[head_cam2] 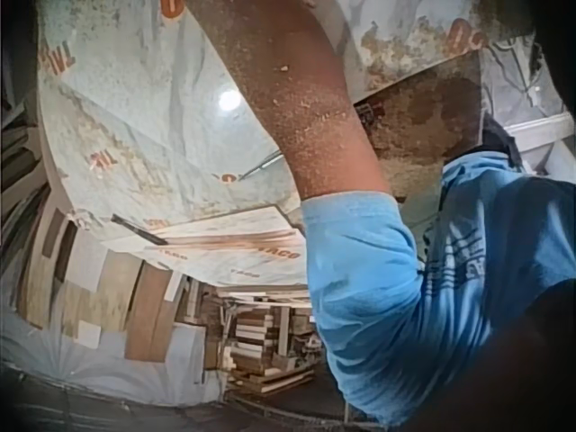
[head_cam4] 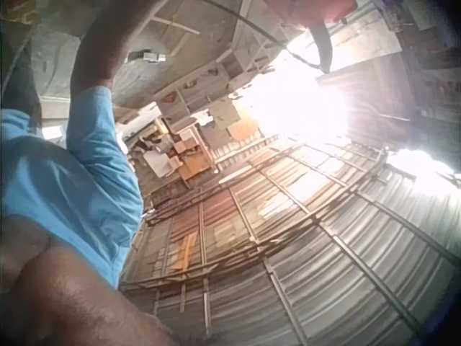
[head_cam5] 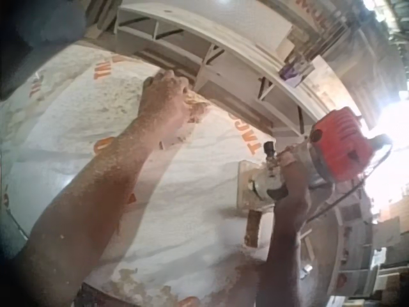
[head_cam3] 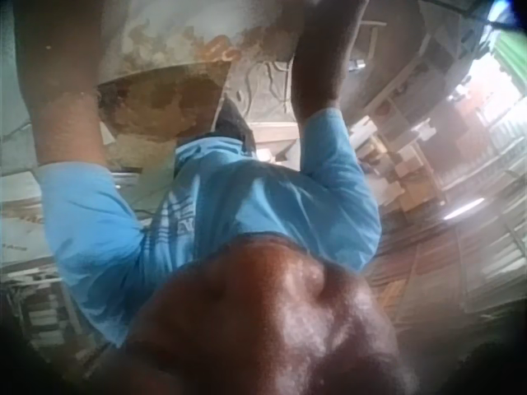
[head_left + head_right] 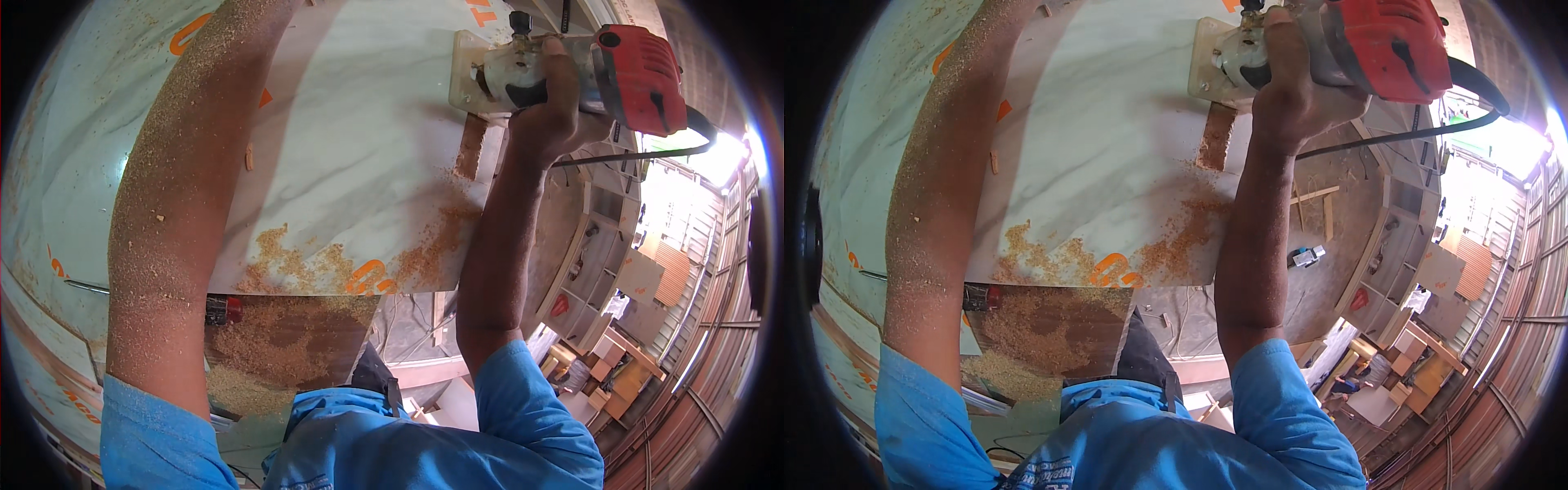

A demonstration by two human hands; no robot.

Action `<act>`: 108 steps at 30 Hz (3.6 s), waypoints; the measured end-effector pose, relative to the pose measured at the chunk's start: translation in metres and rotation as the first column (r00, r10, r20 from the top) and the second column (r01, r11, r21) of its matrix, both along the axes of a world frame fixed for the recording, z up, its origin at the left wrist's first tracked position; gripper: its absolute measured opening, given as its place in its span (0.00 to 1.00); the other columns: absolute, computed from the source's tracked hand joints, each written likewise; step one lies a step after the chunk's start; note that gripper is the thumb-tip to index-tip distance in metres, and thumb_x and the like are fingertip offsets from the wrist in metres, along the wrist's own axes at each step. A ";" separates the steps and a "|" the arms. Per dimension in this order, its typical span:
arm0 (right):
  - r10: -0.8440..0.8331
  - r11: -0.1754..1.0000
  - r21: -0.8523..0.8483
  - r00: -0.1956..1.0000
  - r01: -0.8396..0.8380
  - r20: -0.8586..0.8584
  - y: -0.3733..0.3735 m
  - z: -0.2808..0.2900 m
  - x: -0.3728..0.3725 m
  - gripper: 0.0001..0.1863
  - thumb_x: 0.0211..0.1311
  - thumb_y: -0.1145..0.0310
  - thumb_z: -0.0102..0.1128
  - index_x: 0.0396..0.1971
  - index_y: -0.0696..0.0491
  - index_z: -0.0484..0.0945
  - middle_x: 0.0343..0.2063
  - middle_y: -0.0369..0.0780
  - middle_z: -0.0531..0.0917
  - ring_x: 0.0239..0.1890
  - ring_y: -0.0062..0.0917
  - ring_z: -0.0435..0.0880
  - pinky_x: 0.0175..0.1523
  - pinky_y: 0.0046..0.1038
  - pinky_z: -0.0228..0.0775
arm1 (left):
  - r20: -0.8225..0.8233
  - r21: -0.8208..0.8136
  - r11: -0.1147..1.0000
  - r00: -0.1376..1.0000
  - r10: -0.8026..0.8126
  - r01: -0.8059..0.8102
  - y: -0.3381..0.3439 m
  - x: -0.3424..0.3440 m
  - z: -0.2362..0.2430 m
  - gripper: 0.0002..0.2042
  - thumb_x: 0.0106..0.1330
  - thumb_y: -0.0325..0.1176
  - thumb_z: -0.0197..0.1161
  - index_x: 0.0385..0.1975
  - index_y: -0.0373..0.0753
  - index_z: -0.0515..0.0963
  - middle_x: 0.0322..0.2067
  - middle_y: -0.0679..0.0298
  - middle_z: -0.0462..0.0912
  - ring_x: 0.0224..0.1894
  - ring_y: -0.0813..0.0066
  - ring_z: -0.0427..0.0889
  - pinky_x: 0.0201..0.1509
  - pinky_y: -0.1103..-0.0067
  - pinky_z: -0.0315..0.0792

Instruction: The person uses a handheld router to cut a rectangular hole into a white laminated board, adjusting the tool base and clearing wood shavings by hand.

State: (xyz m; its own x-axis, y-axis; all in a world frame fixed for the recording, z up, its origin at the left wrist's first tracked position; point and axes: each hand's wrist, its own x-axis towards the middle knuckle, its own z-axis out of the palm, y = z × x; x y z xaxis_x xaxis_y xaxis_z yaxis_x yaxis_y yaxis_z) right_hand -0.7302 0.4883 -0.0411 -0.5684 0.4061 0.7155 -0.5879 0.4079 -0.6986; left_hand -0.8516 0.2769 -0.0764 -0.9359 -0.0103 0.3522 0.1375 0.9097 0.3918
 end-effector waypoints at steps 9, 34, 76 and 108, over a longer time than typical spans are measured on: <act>0.139 0.990 -0.026 0.981 -0.137 0.131 -0.002 -0.005 0.065 0.20 0.50 0.80 0.70 0.45 0.66 0.80 0.40 0.45 0.86 0.40 0.31 0.86 0.53 0.34 0.80 | 0.013 -0.036 0.999 1.000 -0.027 0.027 -0.002 -0.004 0.001 0.30 0.61 0.59 0.72 0.51 0.38 0.82 0.55 0.51 0.78 0.65 0.54 0.72 0.72 0.61 0.62; 0.093 0.995 0.028 0.992 -0.096 0.082 0.016 -0.007 0.019 0.14 0.50 0.83 0.67 0.40 0.66 0.80 0.35 0.47 0.87 0.33 0.30 0.89 0.43 0.32 0.84 | 0.014 -0.024 1.000 1.000 -0.004 0.005 0.001 0.001 0.004 0.31 0.63 0.56 0.72 0.55 0.36 0.81 0.59 0.51 0.78 0.66 0.56 0.71 0.74 0.61 0.60; 0.057 0.997 0.046 0.995 -0.061 0.088 0.026 -0.002 -0.004 0.18 0.49 0.82 0.69 0.43 0.67 0.78 0.34 0.47 0.87 0.34 0.31 0.89 0.43 0.30 0.84 | -0.007 -0.010 1.000 1.000 0.027 -0.027 0.003 -0.004 -0.004 0.34 0.61 0.57 0.73 0.58 0.35 0.80 0.62 0.46 0.75 0.69 0.52 0.69 0.75 0.61 0.58; 0.086 0.996 -0.004 0.995 -0.086 0.058 0.002 -0.010 0.033 0.17 0.51 0.81 0.68 0.43 0.68 0.79 0.35 0.47 0.86 0.36 0.31 0.88 0.45 0.34 0.84 | 0.004 0.024 1.000 1.000 -0.017 0.017 -0.002 0.002 0.009 0.30 0.59 0.57 0.74 0.48 0.34 0.84 0.52 0.48 0.79 0.63 0.53 0.73 0.71 0.61 0.62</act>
